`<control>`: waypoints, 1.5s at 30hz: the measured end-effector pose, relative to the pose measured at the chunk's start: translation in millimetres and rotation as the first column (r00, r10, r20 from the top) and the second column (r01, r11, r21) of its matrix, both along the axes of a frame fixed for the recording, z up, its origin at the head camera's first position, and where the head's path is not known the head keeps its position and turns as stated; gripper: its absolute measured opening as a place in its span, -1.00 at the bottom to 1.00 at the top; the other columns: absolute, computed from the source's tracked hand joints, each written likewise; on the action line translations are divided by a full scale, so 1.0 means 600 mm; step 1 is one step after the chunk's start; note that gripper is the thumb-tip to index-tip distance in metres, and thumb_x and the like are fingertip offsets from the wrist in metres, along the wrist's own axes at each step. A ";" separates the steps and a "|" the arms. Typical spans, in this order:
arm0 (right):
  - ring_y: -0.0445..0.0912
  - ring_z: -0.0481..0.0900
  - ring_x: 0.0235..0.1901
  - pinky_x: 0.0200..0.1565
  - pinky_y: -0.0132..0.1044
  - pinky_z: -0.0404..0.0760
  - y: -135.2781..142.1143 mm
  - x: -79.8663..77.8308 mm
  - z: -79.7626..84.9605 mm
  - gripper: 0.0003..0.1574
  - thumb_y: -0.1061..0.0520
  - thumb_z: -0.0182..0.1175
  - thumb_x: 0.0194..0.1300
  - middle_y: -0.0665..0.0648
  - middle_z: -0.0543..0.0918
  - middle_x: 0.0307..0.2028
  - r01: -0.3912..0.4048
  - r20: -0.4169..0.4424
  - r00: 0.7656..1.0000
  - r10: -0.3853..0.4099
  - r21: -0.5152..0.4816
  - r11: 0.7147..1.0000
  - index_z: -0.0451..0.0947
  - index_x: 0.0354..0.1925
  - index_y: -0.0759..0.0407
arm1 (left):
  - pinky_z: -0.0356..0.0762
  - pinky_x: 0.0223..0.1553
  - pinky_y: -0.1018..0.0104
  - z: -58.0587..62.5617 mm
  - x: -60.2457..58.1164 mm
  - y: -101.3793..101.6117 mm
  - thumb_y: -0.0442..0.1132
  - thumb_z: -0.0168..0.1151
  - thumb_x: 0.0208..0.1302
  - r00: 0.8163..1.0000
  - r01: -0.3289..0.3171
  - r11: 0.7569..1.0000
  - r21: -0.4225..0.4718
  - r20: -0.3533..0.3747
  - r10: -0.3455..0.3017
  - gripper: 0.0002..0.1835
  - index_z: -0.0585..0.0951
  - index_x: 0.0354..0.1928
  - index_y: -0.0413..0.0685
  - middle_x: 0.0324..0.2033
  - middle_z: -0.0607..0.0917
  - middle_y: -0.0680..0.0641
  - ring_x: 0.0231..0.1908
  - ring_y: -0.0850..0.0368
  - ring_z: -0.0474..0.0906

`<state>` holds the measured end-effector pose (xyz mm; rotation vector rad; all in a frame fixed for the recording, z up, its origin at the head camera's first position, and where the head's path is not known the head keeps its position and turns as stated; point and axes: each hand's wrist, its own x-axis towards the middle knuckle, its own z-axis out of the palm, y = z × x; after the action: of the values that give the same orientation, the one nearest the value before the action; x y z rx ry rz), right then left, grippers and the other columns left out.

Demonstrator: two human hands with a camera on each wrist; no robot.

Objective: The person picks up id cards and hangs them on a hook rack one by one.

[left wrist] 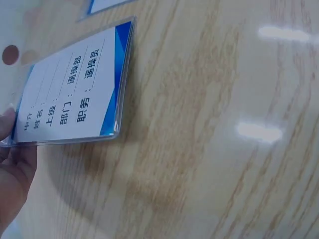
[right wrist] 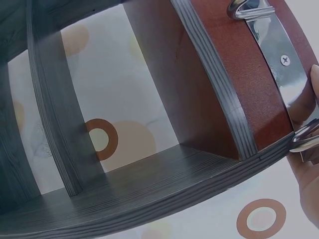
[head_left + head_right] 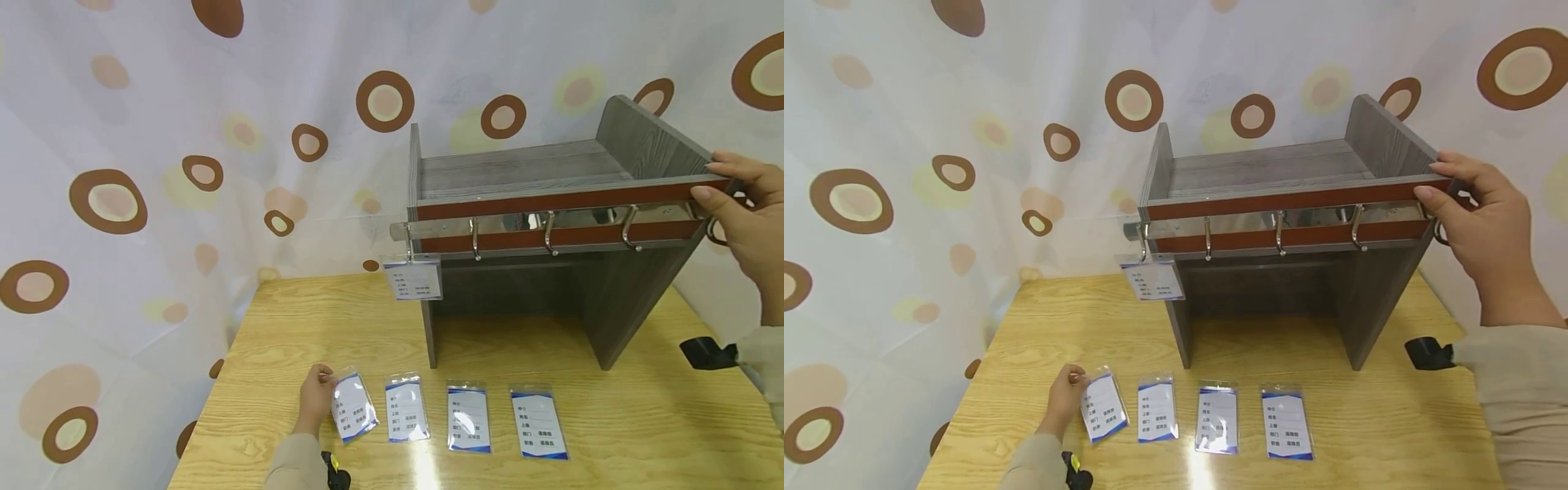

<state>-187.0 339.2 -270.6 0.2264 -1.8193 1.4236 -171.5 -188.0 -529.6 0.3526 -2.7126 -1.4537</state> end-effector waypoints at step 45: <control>-0.28 0.41 -0.18 -0.26 -0.60 0.33 -0.004 0.001 0.000 -0.65 0.41 0.12 0.04 -0.03 0.44 -0.02 0.030 0.005 1.000 -0.030 0.021 0.999 0.49 -0.12 0.31 | 0.46 -0.38 0.38 0.225 0.016 0.112 -0.31 0.17 0.08 0.927 0.255 0.847 0.467 -0.366 -0.078 -0.77 0.52 -0.19 -0.26 -0.35 0.57 -0.11 -0.42 0.13 0.46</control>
<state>-186.1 337.0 -270.6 0.2048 -1.8350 1.3863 -161.8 -120.6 -394.6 -0.1271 -2.1061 -2.0570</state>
